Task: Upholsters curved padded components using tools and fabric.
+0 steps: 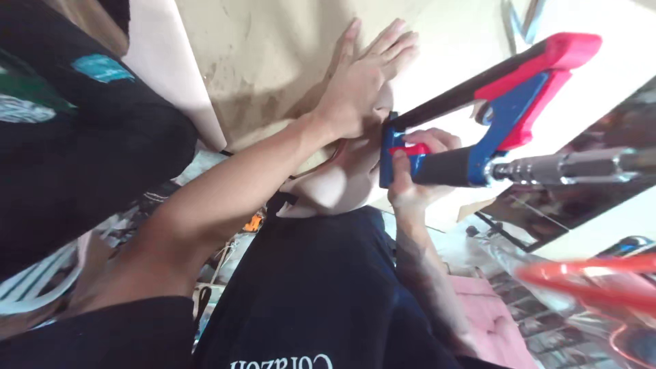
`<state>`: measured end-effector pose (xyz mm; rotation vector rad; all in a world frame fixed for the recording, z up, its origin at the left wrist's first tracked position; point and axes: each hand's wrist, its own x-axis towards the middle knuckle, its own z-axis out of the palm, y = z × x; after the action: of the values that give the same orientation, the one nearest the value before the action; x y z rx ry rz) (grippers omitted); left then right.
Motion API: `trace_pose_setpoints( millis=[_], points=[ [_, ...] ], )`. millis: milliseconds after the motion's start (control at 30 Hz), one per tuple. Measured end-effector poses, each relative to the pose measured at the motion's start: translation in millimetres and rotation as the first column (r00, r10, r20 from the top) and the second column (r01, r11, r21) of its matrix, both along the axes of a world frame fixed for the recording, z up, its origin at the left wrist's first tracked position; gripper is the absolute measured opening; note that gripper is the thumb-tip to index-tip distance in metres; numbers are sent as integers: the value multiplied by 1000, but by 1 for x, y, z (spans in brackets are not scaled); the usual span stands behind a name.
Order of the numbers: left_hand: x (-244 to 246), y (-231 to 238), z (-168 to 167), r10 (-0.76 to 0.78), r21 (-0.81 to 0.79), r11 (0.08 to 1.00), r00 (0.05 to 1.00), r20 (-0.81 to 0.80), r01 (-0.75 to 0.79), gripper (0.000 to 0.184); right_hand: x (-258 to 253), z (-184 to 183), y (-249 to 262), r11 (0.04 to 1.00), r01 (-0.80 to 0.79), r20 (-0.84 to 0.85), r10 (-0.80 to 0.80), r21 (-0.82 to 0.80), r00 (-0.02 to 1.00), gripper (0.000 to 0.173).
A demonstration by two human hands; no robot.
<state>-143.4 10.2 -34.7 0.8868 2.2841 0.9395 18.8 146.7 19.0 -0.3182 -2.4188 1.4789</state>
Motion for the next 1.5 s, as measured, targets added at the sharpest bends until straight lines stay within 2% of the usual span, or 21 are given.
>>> trace_pose_setpoints(
  millis=[167, 267, 400, 533, 700, 767, 867, 967, 1067, 1133, 1200, 1267, 1367, 1500],
  points=[
    [-3, -4, 7, -51, -66, 996, 997, 55, 54, 87, 20, 7, 11, 999, 17, -35, -19, -51, 999, 31],
    [-9, -6, 7, -99, -30, 994, 986, 136, 104, 86, 24, 12, 22, 996, -41, 27, 43, -75, 999, 35],
    [-9, -3, 8, -96, -64, 992, 987, 129, 105, 88, 12, 13, 23, 987, -72, 73, 83, -144, 994, 45],
    [-11, -6, 9, -110, -43, 992, 983, 144, 118, 86, 6, 20, 13, 997, -56, 175, 65, -54, 982, 43],
    [-10, -7, 9, -139, -38, 988, 979, 150, 147, 86, -1, 17, 10, 988, -102, 125, 116, -111, 985, 37],
    [-10, -7, 7, -130, -23, 991, 982, 139, 135, 85, -3, 20, 4, 990, -118, 153, 129, -78, 980, 31],
    [-7, -13, 10, -118, 37, 993, 983, 139, 114, 81, 1, 22, -5, 997, -70, 211, 74, -29, 975, 34],
    [-11, -7, -3, -136, 1, 991, 982, 130, 137, 86, -6, 20, -19, 999, 6, 152, -12, 41, 988, 25],
    [-10, -5, -5, -123, 2, 992, 983, 135, 124, 86, -5, 8, -24, 994, 106, 9, -106, 12, 994, 29],
    [-6, -6, -4, -113, 1, 994, 989, 100, 113, 85, 5, 9, -18, 995, 101, -27, -101, -1, 994, 33],
    [-5, -6, 1, -95, -32, 995, 993, 71, 98, 89, 19, 19, -13, 995, 97, 29, -98, 17, 995, 37],
    [-2, -6, 2, -77, -27, 997, 995, 60, 79, 90, 27, 16, -3, 992, 121, -48, -122, -18, 991, 35],
    [-5, -7, 6, -80, -16, 996, 988, 133, 82, 86, 27, 6, 5, 988, 111, -151, -126, -103, 980, 35],
    [-9, -6, 7, -98, -37, 994, 989, 109, 102, 83, 14, -7, -2, 984, 139, -150, -155, -107, 977, 34]
  ],
)
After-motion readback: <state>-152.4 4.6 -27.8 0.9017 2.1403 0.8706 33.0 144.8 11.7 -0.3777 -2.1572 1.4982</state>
